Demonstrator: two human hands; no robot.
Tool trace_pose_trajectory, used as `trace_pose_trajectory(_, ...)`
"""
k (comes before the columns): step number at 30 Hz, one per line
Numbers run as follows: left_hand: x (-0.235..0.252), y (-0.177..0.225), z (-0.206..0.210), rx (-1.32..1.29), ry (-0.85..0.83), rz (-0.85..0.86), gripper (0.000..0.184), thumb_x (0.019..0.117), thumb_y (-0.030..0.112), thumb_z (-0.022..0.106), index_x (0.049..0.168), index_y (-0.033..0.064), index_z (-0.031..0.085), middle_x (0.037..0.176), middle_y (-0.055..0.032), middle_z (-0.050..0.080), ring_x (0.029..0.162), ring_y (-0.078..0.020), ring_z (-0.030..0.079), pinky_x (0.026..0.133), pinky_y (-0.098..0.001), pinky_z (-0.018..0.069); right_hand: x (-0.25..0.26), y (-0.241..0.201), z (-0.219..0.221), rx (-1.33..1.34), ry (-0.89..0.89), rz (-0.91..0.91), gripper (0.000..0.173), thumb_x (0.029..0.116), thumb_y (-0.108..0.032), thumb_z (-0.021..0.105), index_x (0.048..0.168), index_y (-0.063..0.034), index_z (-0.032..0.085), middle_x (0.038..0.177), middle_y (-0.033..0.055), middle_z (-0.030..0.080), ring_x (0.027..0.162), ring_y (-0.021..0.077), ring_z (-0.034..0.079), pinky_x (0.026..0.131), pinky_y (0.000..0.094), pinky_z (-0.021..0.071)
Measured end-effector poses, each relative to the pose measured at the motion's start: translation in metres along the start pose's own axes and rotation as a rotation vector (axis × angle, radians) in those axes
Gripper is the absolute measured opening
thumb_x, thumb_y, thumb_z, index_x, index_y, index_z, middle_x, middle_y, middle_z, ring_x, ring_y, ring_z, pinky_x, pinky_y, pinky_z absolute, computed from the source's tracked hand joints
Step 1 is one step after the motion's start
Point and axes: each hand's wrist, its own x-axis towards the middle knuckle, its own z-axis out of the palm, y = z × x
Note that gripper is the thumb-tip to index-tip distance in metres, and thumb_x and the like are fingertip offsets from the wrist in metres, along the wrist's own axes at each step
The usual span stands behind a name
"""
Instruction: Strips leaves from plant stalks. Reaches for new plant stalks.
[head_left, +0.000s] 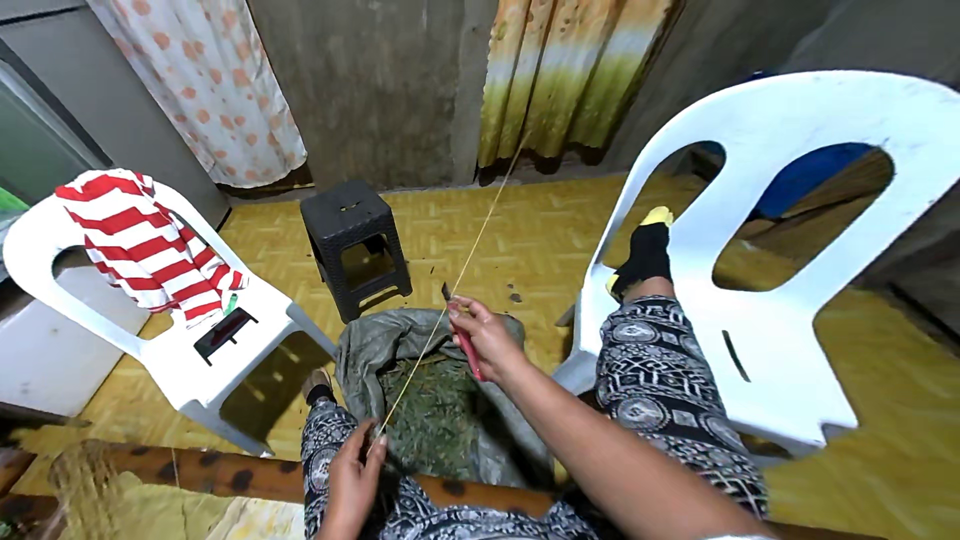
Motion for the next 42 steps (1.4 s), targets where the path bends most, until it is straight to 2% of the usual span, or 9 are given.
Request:
trace_pose_trajectory(3,0.004,0.006,0.009,0.041,0.075,0.110,0.027,0.1009,0.013,0.059,0.118,-0.0019,0.073,0.105,-0.0161,0.075,0.095,-0.0217,0.072,0.090,-0.0402,0.0572,-0.004,0.003,0.000,0.006,-0.023,0.001,0.032,0.1054,-0.005,0.054,0.137,-0.0004,0.052,0.094,0.0059,0.061,0.067,0.0070,0.056,0.061,0.0207,0.0488)
trace_pose_trajectory(5,0.004,0.004,0.011,0.067,0.100,0.157,0.025,0.1002,0.011,0.059,0.115,-0.0023,0.075,0.103,-0.0164,0.075,0.093,-0.0233,0.073,0.090,-0.0414,0.0575,-0.003,0.001,-0.003,0.018,-0.020,0.006,0.032,0.1053,-0.004,0.054,0.137,-0.0004,0.052,0.095,0.0060,0.062,0.067,0.0070,0.057,0.060,0.0207,0.0492)
trace_pose_trajectory(12,0.000,-0.005,0.006,0.126,0.119,0.229,0.026,0.0994,0.011,0.057,0.113,-0.0021,0.075,0.099,-0.0145,0.076,0.089,-0.0208,0.074,0.087,-0.0378,0.0589,0.003,-0.007,-0.010,0.010,0.016,0.005,0.032,0.1058,-0.006,0.054,0.138,-0.0010,0.052,0.101,0.0081,0.062,0.067,0.0073,0.057,0.059,0.0206,0.0485)
trace_pose_trajectory(16,-0.005,-0.013,0.002,0.126,0.136,0.237,0.025,0.0987,0.009,0.059,0.113,-0.0038,0.075,0.100,-0.0165,0.076,0.089,-0.0238,0.075,0.086,-0.0409,0.0601,0.006,-0.017,-0.012,0.025,0.047,-0.005,0.031,0.1059,-0.006,0.054,0.137,-0.0019,0.054,0.105,0.0084,0.063,0.067,0.0073,0.057,0.058,0.0199,0.0486)
trace_pose_trajectory(23,-0.013,-0.026,-0.006,0.158,0.159,0.263,0.025,0.0979,0.009,0.059,0.111,-0.0042,0.075,0.099,-0.0169,0.076,0.089,-0.0241,0.075,0.087,-0.0401,0.0595,0.016,-0.031,-0.018,0.059,0.091,-0.025,0.030,0.1060,-0.006,0.054,0.136,-0.0049,0.055,0.105,0.0072,0.064,0.066,0.0079,0.057,0.058,0.0207,0.0483)
trace_pose_trajectory(31,-0.023,-0.042,-0.016,0.153,0.161,0.262,0.026,0.0983,0.009,0.058,0.110,-0.0050,0.075,0.097,-0.0162,0.076,0.088,-0.0212,0.074,0.086,-0.0370,0.0594,0.026,-0.044,-0.024,0.059,0.135,-0.045,0.030,0.1061,-0.009,0.055,0.136,-0.0080,0.057,0.094,0.0049,0.061,0.061,0.0078,0.054,0.054,0.0204,0.0455)
trace_pose_trajectory(37,-0.031,-0.051,-0.024,0.130,0.172,0.243,0.024,0.0973,0.006,0.057,0.108,-0.0075,0.074,0.096,-0.0179,0.076,0.087,-0.0205,0.074,0.086,-0.0353,0.0593,0.034,-0.055,-0.029,0.032,0.162,-0.070,0.029,0.1058,-0.013,0.057,0.135,-0.0113,0.057,0.101,0.0029,0.062,0.064,0.0064,0.054,0.055,0.0205,0.0452)
trace_pose_trajectory(42,-0.040,-0.064,-0.034,0.148,0.174,0.235,0.025,0.0983,0.008,0.057,0.109,-0.0075,0.075,0.097,-0.0183,0.076,0.088,-0.0216,0.075,0.088,-0.0361,0.0589,0.039,-0.070,-0.036,0.006,0.197,-0.081,0.029,0.1062,-0.018,0.057,0.135,-0.0153,0.057,0.092,0.0000,0.059,0.060,0.0050,0.052,0.052,0.0189,0.0439)
